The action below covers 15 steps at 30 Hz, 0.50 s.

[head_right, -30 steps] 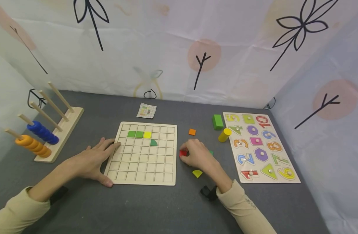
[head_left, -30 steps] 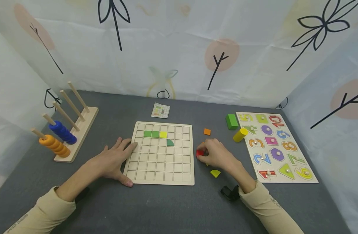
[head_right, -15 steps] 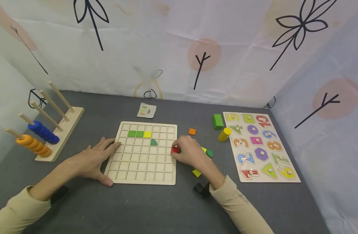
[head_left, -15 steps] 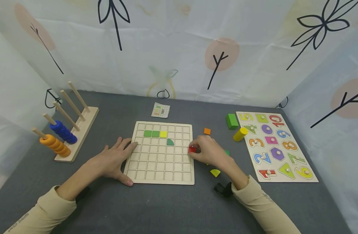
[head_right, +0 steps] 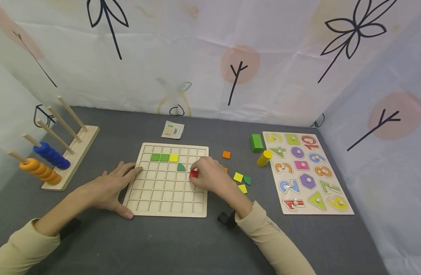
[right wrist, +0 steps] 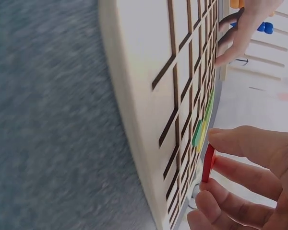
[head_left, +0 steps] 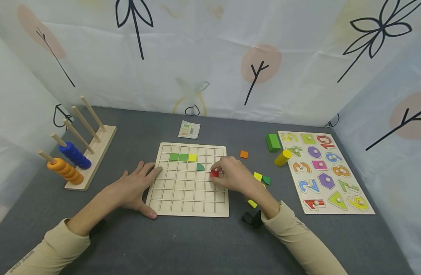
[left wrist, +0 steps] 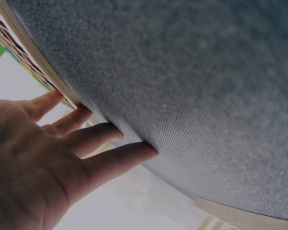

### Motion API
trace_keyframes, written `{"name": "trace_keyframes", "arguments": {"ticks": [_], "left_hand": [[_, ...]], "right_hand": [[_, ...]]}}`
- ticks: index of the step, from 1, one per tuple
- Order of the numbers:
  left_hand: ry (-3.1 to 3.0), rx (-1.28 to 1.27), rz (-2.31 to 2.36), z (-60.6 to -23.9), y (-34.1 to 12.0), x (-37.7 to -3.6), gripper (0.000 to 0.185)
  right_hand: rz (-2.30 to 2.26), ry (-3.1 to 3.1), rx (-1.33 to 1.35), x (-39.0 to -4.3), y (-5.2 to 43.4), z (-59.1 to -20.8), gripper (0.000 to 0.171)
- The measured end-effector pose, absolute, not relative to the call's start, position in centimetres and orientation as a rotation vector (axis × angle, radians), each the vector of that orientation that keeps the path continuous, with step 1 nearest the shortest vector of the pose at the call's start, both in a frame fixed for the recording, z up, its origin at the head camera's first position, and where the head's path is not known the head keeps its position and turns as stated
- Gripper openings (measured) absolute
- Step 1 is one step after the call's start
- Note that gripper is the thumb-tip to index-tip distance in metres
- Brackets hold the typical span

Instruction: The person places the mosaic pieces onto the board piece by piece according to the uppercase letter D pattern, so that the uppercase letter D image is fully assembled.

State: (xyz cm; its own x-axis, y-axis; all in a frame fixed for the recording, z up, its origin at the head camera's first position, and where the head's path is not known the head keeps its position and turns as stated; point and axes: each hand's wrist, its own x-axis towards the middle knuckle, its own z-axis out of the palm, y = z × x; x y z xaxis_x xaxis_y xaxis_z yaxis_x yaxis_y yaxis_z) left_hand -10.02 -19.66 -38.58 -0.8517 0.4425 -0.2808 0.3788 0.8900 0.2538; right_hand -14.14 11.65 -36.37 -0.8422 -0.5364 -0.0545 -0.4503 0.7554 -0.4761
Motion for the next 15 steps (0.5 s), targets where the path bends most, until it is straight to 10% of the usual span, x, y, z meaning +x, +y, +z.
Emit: {"name": "trace_keyframes", "arguments": {"ticks": [15], "left_hand": [[2.714,0.609,0.269,-38.5,-19.6,-10.1,0.142]], "right_hand": [[-0.667,2.738,-0.861,-14.5,9.3,-36.2,0.017]]}}
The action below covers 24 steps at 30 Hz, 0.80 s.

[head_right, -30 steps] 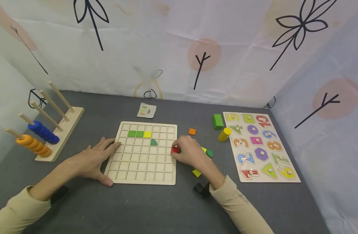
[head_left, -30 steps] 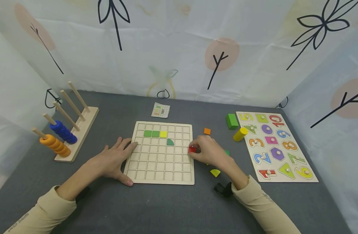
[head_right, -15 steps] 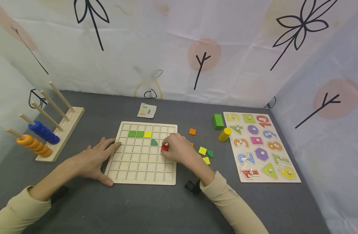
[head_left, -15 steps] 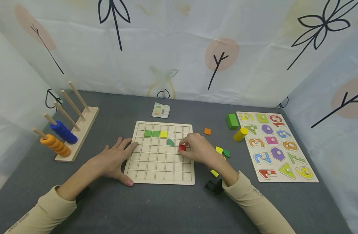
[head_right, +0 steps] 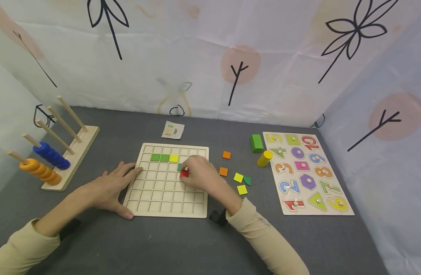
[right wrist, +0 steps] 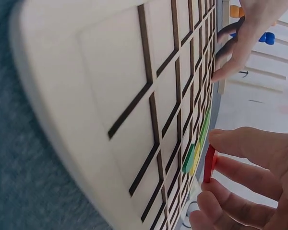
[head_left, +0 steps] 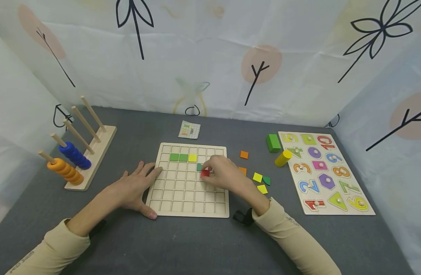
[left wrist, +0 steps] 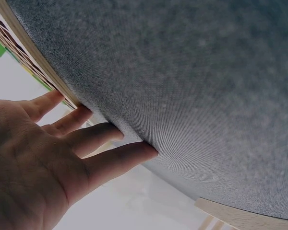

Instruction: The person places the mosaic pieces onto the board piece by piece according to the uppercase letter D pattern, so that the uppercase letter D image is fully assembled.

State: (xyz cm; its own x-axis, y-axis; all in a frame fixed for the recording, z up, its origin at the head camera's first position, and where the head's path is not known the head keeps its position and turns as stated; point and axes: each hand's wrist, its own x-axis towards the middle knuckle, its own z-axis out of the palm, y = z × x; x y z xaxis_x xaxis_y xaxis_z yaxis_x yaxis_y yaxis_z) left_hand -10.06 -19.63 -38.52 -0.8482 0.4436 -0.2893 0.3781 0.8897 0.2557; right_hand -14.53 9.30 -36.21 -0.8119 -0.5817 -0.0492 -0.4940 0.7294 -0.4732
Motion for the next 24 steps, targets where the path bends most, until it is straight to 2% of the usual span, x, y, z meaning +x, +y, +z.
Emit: {"name": "trace_keyframes", "arguments": {"ticks": [6,15,24], "left_hand": [[2.715,0.624,0.273,-38.5,-19.7,-10.1,0.142],[2.716,0.614,0.266,-38.6,-19.7,-10.1,0.143],[2.718,0.608,0.270,-38.7,-19.7,-10.1,0.143]], "right_hand": [[-0.696,2.719,-0.919,-14.7,8.5,-36.5,0.007],[-0.670,2.710,-0.903,-14.9,8.0,-36.9,0.010],[-0.626,2.714,-0.923,-14.8,7.9,-37.0,0.003]]}}
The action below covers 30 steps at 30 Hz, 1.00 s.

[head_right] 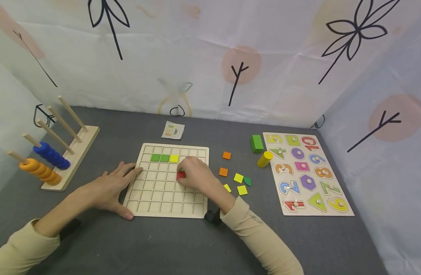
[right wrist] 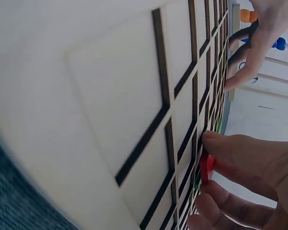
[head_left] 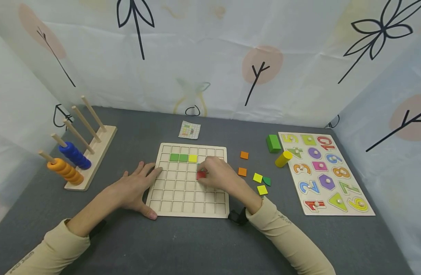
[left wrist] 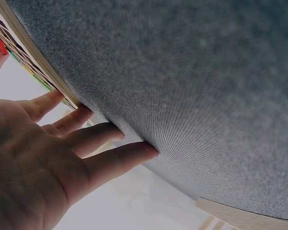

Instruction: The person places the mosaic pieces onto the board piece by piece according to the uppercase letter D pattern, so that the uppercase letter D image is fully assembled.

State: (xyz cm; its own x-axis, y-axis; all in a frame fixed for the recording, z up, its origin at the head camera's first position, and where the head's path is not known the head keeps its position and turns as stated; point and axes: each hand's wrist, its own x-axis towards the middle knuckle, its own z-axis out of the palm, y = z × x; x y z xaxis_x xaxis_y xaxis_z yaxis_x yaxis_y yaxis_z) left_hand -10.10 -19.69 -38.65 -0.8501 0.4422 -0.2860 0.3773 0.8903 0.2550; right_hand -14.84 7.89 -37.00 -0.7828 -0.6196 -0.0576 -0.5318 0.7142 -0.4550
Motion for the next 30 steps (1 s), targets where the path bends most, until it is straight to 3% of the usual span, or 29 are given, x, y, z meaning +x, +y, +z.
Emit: {"name": "trace_keyframes", "arguments": {"ticks": [30], "left_hand": [[2.711,0.621,0.287,-38.48,-19.68,-10.00,0.142]], "right_hand": [[-0.561,2.730,-0.932,-14.70,7.83,-37.48,0.009]]}}
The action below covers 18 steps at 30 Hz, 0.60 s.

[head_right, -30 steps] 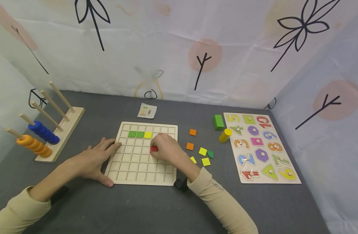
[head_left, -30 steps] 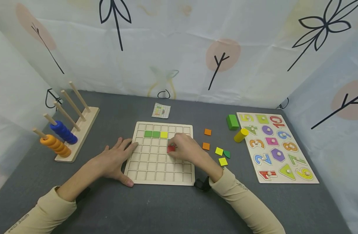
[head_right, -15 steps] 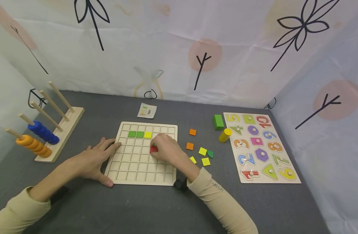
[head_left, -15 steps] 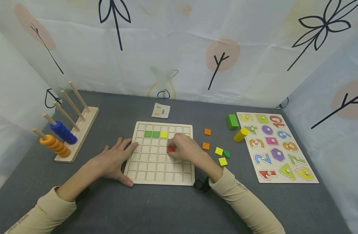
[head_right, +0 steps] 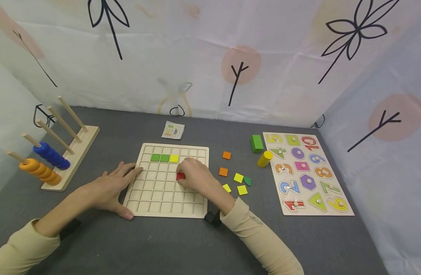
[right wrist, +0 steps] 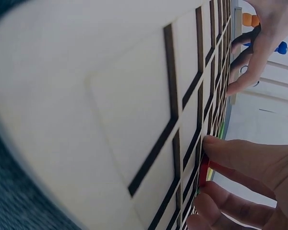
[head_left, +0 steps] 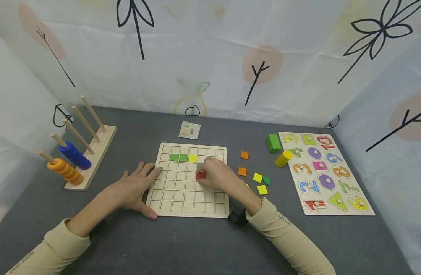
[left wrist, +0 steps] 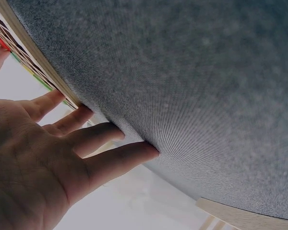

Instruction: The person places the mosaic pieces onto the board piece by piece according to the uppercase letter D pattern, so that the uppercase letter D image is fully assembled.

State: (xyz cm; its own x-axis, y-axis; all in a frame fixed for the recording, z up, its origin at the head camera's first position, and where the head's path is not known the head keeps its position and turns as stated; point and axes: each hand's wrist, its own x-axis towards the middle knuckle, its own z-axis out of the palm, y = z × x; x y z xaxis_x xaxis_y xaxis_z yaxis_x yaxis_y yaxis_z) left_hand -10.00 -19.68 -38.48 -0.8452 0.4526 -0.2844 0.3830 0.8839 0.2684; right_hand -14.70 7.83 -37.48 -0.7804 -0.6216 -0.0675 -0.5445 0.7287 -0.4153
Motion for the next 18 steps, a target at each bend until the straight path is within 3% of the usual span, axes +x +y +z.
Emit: {"name": "trace_keyframes", "arguments": {"ticks": [18], "left_hand": [[2.711,0.610,0.288,-38.58,-19.67,-10.06,0.142]], "right_hand": [[-0.560,2.755,-0.866,-14.20,8.25,-37.11,0.023]]}}
